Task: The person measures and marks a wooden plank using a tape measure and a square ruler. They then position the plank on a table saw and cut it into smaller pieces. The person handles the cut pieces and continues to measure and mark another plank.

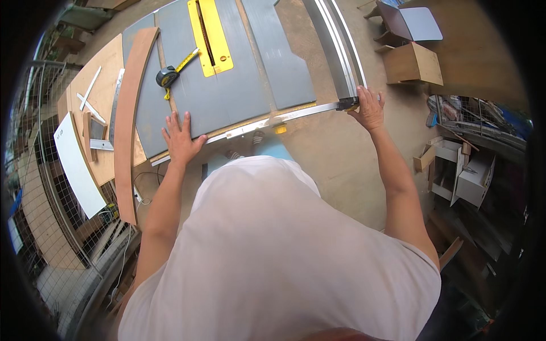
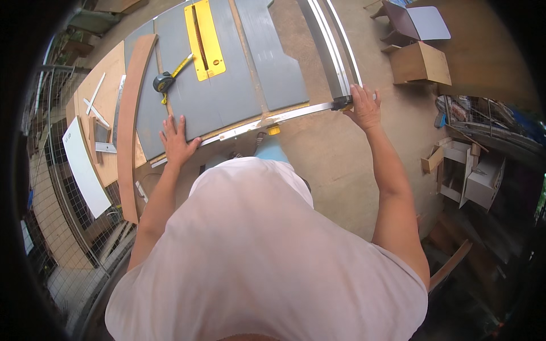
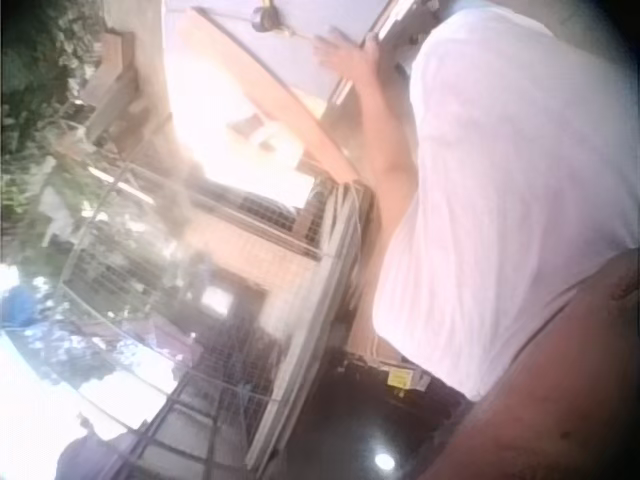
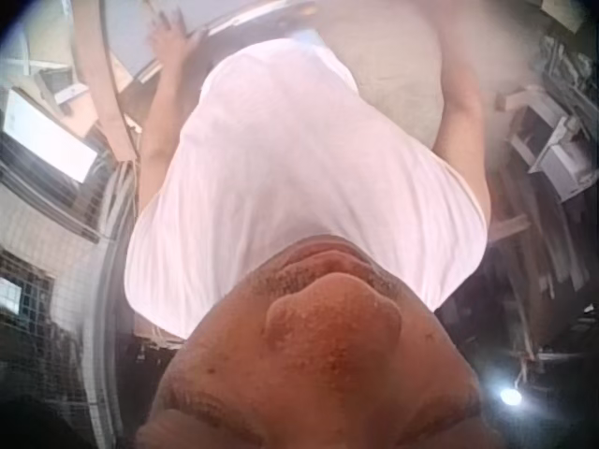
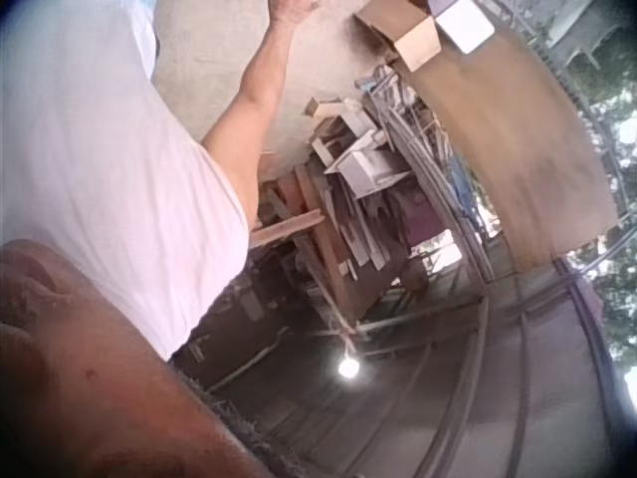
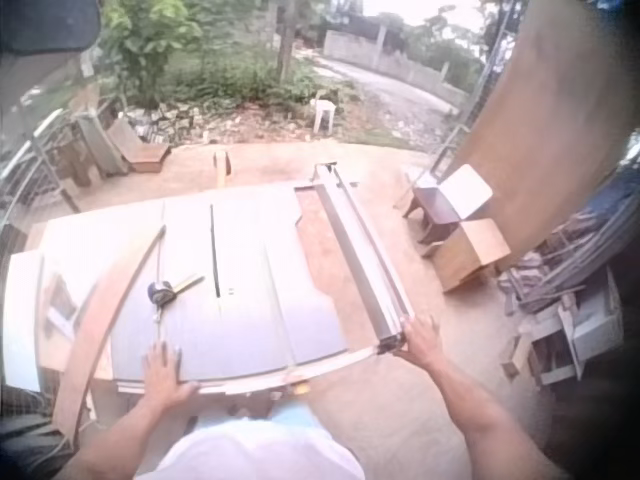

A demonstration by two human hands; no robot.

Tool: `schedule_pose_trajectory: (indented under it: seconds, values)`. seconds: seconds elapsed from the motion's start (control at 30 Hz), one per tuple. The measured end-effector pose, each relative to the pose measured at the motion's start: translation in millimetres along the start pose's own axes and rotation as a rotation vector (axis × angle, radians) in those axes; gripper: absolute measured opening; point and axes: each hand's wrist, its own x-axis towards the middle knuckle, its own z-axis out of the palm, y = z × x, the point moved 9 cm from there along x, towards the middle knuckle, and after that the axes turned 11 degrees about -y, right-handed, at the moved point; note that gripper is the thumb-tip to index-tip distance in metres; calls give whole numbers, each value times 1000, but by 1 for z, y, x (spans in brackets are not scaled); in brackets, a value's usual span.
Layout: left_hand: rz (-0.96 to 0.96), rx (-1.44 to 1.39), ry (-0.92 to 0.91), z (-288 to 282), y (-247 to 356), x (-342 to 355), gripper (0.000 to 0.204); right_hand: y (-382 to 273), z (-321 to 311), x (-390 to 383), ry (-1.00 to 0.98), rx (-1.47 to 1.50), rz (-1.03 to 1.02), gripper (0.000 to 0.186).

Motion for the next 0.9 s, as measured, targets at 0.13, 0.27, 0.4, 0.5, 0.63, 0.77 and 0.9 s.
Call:
schedule_pose_trajectory:
  seconds: [0.13, 0.27, 0.4, 0.5, 0.63, 0.77, 0.9]
  values:
    - [41, -85, 19, 1, -14, -23, 98, -27, -19, -46, 229, 59, 353, 100]
    - [-109, -195, 335, -25, -38, -27, 96, -18, 101, -112, 181, 984, 964, 80]
    - [-526, -88, 289, -34, -123, -59, 93, -208, 159, -66, -742, 2167, 623, 68]
    - [-626, -43, 168, -44, -182, -53, 89, -269, 181, -16, -992, 2275, 303, 55]
    - [-546, -78, -83, -40, -222, -56, 85, -284, 183, -1, -1105, 2430, 197, 37]
    - [-518, -5, -51, -24, -235, -61, 85, -257, 157, -1, -923, 1527, 709, 30]
    - [-509, -51, -49, -11, -231, -65, 89, -248, 93, -15, -332, 615, 1100, 37]
